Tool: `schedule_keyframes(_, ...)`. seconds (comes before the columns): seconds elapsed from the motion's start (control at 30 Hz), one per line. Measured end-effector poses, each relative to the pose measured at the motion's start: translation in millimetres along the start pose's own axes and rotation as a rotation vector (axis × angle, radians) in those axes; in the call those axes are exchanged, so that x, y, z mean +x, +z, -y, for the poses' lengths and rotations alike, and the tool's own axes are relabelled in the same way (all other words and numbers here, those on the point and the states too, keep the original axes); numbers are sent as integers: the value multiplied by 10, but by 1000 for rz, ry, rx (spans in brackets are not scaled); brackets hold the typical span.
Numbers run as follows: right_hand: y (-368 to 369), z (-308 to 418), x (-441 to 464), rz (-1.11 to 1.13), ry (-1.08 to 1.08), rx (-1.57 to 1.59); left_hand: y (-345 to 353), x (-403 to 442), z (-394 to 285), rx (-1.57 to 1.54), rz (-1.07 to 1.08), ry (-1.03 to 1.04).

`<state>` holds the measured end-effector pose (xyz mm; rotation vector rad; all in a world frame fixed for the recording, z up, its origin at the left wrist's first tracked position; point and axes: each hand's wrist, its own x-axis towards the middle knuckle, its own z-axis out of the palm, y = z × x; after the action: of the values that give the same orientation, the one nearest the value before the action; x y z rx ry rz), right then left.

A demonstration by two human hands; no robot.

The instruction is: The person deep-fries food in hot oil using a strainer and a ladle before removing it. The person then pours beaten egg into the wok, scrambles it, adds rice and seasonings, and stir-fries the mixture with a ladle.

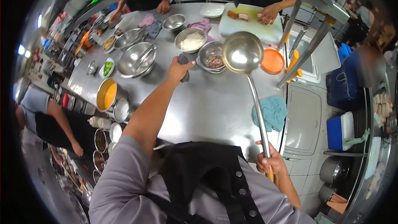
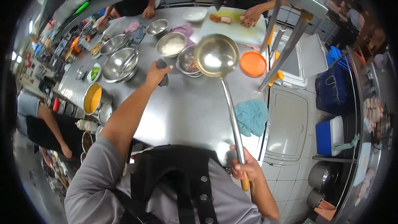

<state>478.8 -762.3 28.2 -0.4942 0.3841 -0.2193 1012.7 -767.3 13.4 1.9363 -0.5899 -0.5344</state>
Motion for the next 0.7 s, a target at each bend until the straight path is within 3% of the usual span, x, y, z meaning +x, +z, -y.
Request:
schedule_keyframes(0.2, -51, 23, -206, -108, -115, 55, 569, 396, -292, 603, -27, -12)
schedule_keyframes(0.4, 10, 67, 262, -9, -167, 148, 435, 386, -219, 486, -110, 82)
schedule_keyframes(0.5, 79, 82, 470, 28, -158, 161, 484, 467, 102, 206, -69, 34)
schedule_keyframes(0.6, 235, 67, 591, 47, -150, 180, 588, 282, 15, 223, -119, -157)
schedule_keyframes(0.7, 315, 61, 587, 70, -143, 183, 629, 232, -37, 154, -162, -164)
